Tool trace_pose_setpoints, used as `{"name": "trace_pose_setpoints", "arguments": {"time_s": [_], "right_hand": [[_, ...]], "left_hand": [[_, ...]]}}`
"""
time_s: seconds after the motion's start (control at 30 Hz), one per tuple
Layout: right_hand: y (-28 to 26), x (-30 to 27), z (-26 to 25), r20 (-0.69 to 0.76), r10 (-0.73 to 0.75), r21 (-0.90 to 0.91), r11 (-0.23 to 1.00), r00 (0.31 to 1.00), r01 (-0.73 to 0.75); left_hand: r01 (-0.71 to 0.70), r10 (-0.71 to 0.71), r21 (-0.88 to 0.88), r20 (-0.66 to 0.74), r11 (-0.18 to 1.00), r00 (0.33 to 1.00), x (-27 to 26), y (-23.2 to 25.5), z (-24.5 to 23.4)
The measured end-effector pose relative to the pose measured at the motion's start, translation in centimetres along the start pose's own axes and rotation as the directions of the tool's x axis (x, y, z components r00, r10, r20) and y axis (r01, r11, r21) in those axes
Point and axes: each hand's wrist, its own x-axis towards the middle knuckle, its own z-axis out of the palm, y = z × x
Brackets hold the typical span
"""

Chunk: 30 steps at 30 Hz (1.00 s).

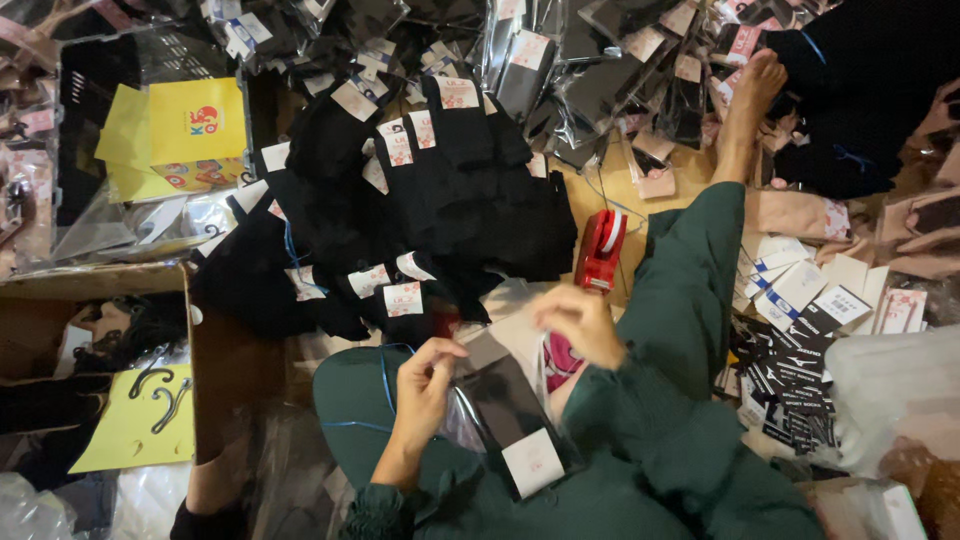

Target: The person packages individual pairs of black socks by placing them into clear plastic bags, peeling the adhesive strips, and sealing the bags before placing them in a pile.

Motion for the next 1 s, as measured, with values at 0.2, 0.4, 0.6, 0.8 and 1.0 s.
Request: {"name": "trace_pose_setpoints", "arguments": {"time_s": [0.2, 0.4, 0.6, 0.8, 1.0], "right_hand": [[24.7, -1.1, -6.1, -0.888, 0.249, -0.096, 0.721, 0.387, -0.686], [27.3, -3.4, -6.2, -0.625, 0.73, 0.539, 0.66, 0.278, -0.523], [28.0, -5.5, -4.0, -0.612, 0.763, 0.66, 0.638, 0.209, -0.397], [17.7, -2.0, -1.4, -0.3, 0.82, 0.655, 0.549, 0.488, -0.519], [-5.3, -3.1, 2.8, -0.415, 0.337, 0.218, 0.939, 0.845, -0.268]], "left_hand": [[0.061, -0.058, 0.029, -0.082, 0.998, 0.995, -0.4, -2.4, -0.4], [0.078, -0.079, 0.016, 0.022, 0.997, 0.997, 0.0, -1.4, -0.6], [0.091, -0.06, -0.205, 0.154, 0.975, 0.986, 0.8, 0.3, -0.1], [0.009, -0.008, -0.007, 0.155, 1.0, 0.988, 1.1, 2.8, 0.9], [0.021, -0.03, 0.214, 0.04, 0.977, 0.999, 1.3, 3.5, 2.2]]}}
